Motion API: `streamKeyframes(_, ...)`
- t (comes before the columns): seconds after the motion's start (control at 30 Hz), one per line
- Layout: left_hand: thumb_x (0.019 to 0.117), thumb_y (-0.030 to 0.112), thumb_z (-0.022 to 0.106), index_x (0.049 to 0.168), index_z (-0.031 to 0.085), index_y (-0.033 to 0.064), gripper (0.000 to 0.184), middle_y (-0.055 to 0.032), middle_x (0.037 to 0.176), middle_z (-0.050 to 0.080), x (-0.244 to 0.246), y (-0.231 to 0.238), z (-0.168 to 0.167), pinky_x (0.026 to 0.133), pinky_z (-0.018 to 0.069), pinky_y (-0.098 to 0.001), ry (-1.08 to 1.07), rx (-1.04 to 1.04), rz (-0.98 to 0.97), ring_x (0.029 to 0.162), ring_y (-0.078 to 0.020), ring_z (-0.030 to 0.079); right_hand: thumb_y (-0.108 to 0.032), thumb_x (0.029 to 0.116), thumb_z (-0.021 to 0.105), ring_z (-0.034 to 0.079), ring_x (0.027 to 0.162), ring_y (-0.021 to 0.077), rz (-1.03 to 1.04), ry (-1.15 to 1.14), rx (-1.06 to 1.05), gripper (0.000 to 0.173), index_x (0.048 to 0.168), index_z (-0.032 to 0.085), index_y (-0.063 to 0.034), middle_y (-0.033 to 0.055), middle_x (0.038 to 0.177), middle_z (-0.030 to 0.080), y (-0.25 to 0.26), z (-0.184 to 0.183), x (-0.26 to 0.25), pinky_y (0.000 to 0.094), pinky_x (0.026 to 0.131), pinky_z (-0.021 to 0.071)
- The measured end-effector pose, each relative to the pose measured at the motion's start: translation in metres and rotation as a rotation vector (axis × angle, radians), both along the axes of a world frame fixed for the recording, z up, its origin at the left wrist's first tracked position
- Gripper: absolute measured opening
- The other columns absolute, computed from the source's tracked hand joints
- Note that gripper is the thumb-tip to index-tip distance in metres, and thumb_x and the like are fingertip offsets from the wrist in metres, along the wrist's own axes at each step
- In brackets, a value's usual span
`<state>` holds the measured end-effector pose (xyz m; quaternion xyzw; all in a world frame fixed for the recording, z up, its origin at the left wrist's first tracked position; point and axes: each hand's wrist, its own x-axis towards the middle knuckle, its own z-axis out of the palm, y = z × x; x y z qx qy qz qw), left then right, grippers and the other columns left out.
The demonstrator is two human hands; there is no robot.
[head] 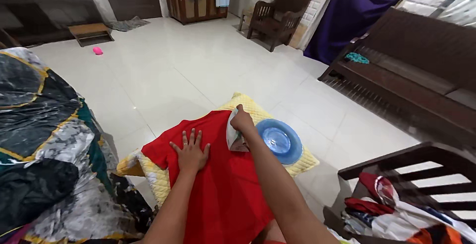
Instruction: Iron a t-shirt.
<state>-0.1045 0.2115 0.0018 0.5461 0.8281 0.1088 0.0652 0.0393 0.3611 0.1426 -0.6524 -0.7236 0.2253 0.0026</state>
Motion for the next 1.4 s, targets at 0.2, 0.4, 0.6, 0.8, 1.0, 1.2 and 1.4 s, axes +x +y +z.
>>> streamKeyframes(0.2,0.0974,0.072,0.021,0.162,0.028,0.0362,0.075,0.0051,0.172,0.019,0.000,0.000,-0.001,0.112,-0.0008,-0.0820,-0.019,-0.004,0.004,0.159,-0.0369,0.009,-0.018,0.0806,0.069,0.069,0.109,0.0391,0.014,-0.019,0.007,0.088,0.159,0.030,-0.0200,0.0209,0.119,0.069,-0.034,-0.005,0.013,0.0615,0.088,0.0568)
streamKeyframes(0.4,0.0979,0.071,0.021,0.162,0.028,0.0352,0.074,0.0040,0.172,0.020,0.000,0.001,-0.001,0.112,-0.0014,-0.0818,-0.032,0.002,0.008,0.159,-0.0368,0.009,-0.017,0.0824,0.066,0.070,0.106,0.0368,0.006,0.007,-0.021,0.085,0.159,0.031,-0.0227,0.0190,0.117,0.070,-0.050,0.001,0.018,0.0591,0.086,0.0576)
streamKeyframes(0.6,0.0991,0.069,0.021,0.164,0.025,0.0309,0.075,-0.0033,0.173,0.014,-0.002,-0.001,0.003,0.115,-0.0021,-0.0791,-0.043,-0.033,-0.025,0.159,-0.0399,0.006,-0.019,0.0816,0.069,0.069,0.110,0.0382,0.027,-0.011,-0.005,0.086,0.159,0.031,-0.0195,0.0209,0.121,0.069,-0.033,-0.004,0.009,0.0600,0.089,0.0567)
streamKeyframes(0.8,0.0992,0.071,0.020,0.164,0.025,0.0324,0.075,-0.0037,0.173,0.014,-0.028,-0.035,0.006,0.118,-0.0010,-0.0753,-0.046,-0.051,-0.130,0.159,-0.0375,0.005,-0.030,0.0970,0.061,0.071,0.106,0.0391,0.131,0.010,-0.083,0.070,0.160,0.031,-0.0221,0.0213,0.118,0.071,-0.112,0.003,0.035,0.0607,0.090,0.0563)
streamKeyframes(1.0,0.0970,0.076,0.019,0.162,0.029,0.0393,0.075,0.0012,0.172,0.020,-0.053,-0.077,0.002,0.113,0.0004,-0.0818,0.027,-0.065,-0.067,0.158,-0.0382,0.011,-0.024,0.1024,0.057,0.073,0.093,0.0355,0.169,0.205,-0.207,0.063,0.159,0.030,-0.0245,0.0194,0.111,0.071,-0.163,0.000,0.042,0.0568,0.082,0.0593)
streamKeyframes(1.2,0.0951,0.079,0.024,0.162,0.028,0.0411,0.077,0.0029,0.172,0.018,-0.065,-0.107,0.004,0.113,-0.0003,-0.0817,0.016,-0.113,-0.003,0.159,-0.0354,0.009,-0.022,0.1001,0.060,0.071,0.105,0.0385,0.297,0.255,-0.230,0.069,0.161,0.029,-0.0283,0.0194,0.118,0.070,-0.162,-0.009,-0.007,0.0609,0.088,0.0570)
streamKeyframes(1.4,0.0957,0.071,0.045,0.160,0.033,0.0416,0.072,0.0051,0.173,0.016,-0.058,-0.109,0.021,0.112,0.0020,-0.0829,-0.170,-0.167,0.102,0.160,-0.0340,0.004,-0.016,0.0889,0.067,0.071,0.105,0.0390,0.361,0.200,-0.184,0.079,0.159,0.032,-0.0254,0.0197,0.118,0.070,-0.107,-0.010,-0.071,0.0622,0.085,0.0573)
